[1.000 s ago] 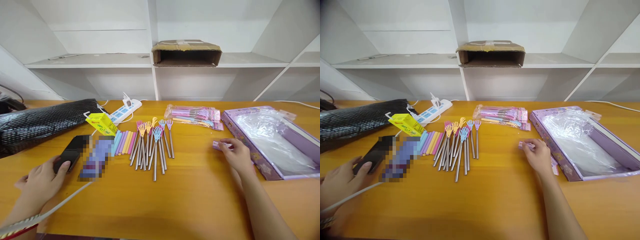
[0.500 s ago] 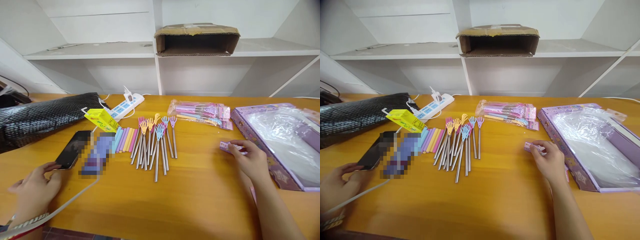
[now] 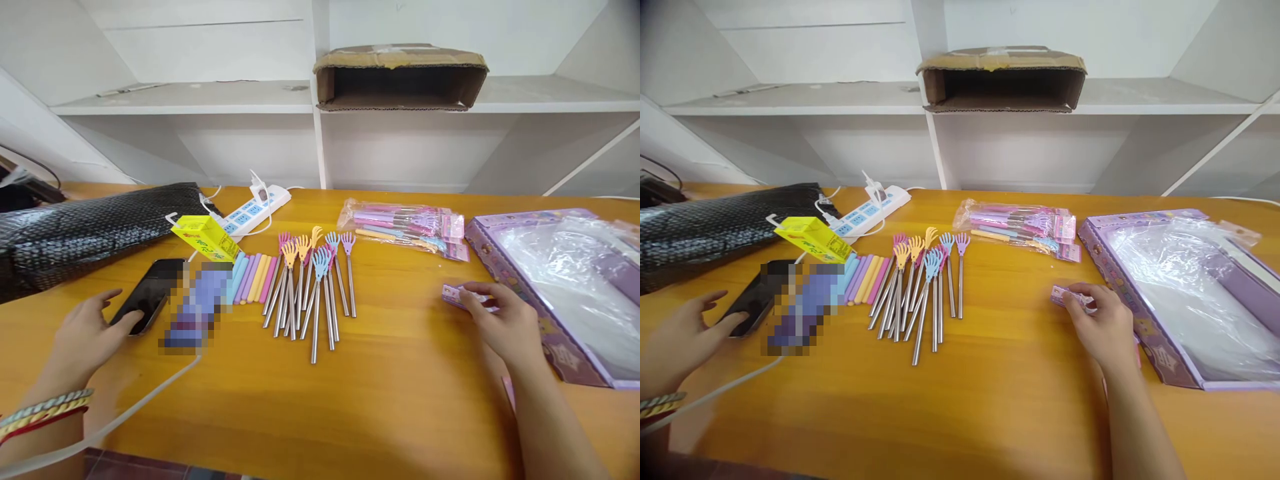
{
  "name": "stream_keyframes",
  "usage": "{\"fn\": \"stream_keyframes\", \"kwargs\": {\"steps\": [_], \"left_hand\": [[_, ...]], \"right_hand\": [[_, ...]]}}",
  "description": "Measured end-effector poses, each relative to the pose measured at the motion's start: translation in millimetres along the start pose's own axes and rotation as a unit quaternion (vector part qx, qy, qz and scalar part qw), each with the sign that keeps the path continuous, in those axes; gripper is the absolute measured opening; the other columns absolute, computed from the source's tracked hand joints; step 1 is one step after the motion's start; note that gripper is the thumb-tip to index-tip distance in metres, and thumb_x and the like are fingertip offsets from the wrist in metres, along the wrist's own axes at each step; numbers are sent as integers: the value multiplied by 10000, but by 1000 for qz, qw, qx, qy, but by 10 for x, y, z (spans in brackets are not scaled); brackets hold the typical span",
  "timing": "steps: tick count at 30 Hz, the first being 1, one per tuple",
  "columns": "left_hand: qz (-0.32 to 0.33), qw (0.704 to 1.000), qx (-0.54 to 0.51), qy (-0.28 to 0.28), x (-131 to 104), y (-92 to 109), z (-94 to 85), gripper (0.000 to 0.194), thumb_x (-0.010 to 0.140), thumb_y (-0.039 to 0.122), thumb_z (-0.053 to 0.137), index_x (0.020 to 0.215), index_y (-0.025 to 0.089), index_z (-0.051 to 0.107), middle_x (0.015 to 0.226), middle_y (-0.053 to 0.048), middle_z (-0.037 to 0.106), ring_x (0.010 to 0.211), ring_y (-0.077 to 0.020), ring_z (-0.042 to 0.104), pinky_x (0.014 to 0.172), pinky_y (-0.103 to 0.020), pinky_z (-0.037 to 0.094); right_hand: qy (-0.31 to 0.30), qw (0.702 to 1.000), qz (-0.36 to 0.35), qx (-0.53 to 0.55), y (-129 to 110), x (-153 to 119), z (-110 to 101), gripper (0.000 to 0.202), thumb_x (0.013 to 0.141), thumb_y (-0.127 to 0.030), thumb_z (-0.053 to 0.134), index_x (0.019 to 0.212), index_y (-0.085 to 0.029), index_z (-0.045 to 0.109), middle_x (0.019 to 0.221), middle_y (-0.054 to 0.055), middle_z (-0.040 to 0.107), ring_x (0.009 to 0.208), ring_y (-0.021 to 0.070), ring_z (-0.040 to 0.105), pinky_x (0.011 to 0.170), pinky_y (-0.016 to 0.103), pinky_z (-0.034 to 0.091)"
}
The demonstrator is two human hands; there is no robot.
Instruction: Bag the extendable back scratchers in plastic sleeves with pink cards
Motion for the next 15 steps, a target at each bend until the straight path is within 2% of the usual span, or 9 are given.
{"fn": "stream_keyframes", "kwargs": {"steps": [3, 8, 11, 15], "left_hand": [[-19, 1000, -10, -15, -49, -27, 17, 743, 740, 556, 375, 1279, 48, 442, 1178, -214, 538, 1026, -353, 533, 863, -469, 440], [2, 999, -36, -9, -76, 39, -12, 765, 758, 605, 350, 1297, 68, 435, 1263, -189, 502, 1133, -337, 484, 970, -452, 380], [62, 997, -53, 5, 64, 108, -28, 743, 810, 567, 288, 1362, 73, 353, 1373, -159, 414, 1264, -297, 373, 1069, -425, 268], [176, 980, -70, -52, 398, 144, 88, 693, 832, 447, 278, 1393, 42, 283, 1470, -122, 268, 1342, -245, 253, 1126, -383, 145]], "right_hand": [[-3, 1000, 1, -2, 4, -2, -1, 285, 726, -469, 574, 860, -237, 671, 876, 29, 675, 652, 179, 585, 665, 337, 459], [-2, 1000, -11, 1, 3, 3, 14, 305, 729, -477, 567, 856, -218, 669, 861, 45, 678, 641, 178, 584, 662, 335, 461], [-3, 1000, -24, 0, -11, 4, 32, 317, 726, -488, 570, 849, -214, 669, 843, 48, 679, 637, 180, 585, 653, 332, 461], [-11, 1000, -26, -4, -44, -5, 39, 304, 728, -494, 576, 832, -222, 668, 838, 38, 676, 638, 177, 585, 659, 333, 459]]}}
Point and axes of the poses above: each hand's wrist, its own x-axis towards the middle knuckle, its own z-axis out of the palm, y = z × x, the point moved 2 cm from there along x, towards the middle knuckle
